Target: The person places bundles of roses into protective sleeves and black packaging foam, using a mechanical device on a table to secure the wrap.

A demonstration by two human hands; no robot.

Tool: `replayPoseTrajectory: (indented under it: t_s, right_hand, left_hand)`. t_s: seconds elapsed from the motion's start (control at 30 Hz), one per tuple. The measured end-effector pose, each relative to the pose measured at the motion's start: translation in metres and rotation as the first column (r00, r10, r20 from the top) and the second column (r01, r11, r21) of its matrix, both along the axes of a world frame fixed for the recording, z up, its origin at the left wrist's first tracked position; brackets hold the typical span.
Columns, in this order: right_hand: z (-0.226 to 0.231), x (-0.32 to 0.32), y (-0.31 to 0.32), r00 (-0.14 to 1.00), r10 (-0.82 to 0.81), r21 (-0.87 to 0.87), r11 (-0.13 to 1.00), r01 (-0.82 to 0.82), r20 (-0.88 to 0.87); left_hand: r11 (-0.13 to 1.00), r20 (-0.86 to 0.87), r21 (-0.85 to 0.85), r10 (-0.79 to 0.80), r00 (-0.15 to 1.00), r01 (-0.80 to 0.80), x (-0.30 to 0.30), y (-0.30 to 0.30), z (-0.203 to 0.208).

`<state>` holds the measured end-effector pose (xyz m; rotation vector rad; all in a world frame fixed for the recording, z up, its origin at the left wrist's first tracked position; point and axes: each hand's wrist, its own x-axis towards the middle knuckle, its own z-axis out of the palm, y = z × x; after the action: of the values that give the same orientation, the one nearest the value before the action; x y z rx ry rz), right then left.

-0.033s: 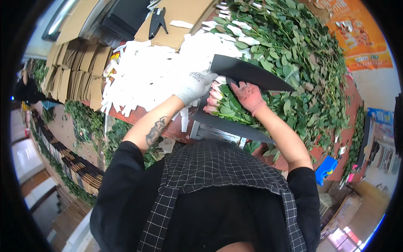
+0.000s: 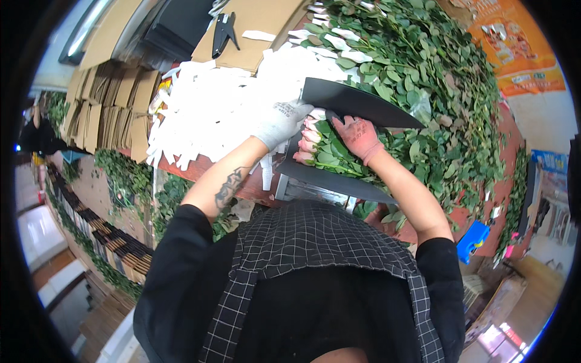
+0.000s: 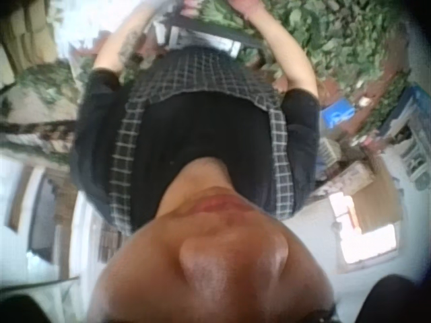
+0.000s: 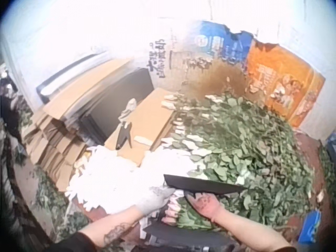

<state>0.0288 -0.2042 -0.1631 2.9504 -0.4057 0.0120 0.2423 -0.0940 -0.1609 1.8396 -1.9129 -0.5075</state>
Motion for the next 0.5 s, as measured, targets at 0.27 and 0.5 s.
replayPoseTrajectory:
  t_s: [0.27, 0.5]
  right_hand:
    - [-0.01, 0.0, 0.002, 0.993, -0.062, -0.044, 0.997, 0.066, 0.102]
    - [0.003, 0.002, 0.004, 0.994, -0.047, 0.059, 0.997, 0.053, -0.1]
  left_hand:
    - [0.994, 0.052, -0.049, 0.096, 0.994, -0.094, -0.004, -0.014, -0.008]
    - [0.996, 0.166, -0.049, 0.08, 0.983, -0.073, 0.018, -0.008, 0.002]
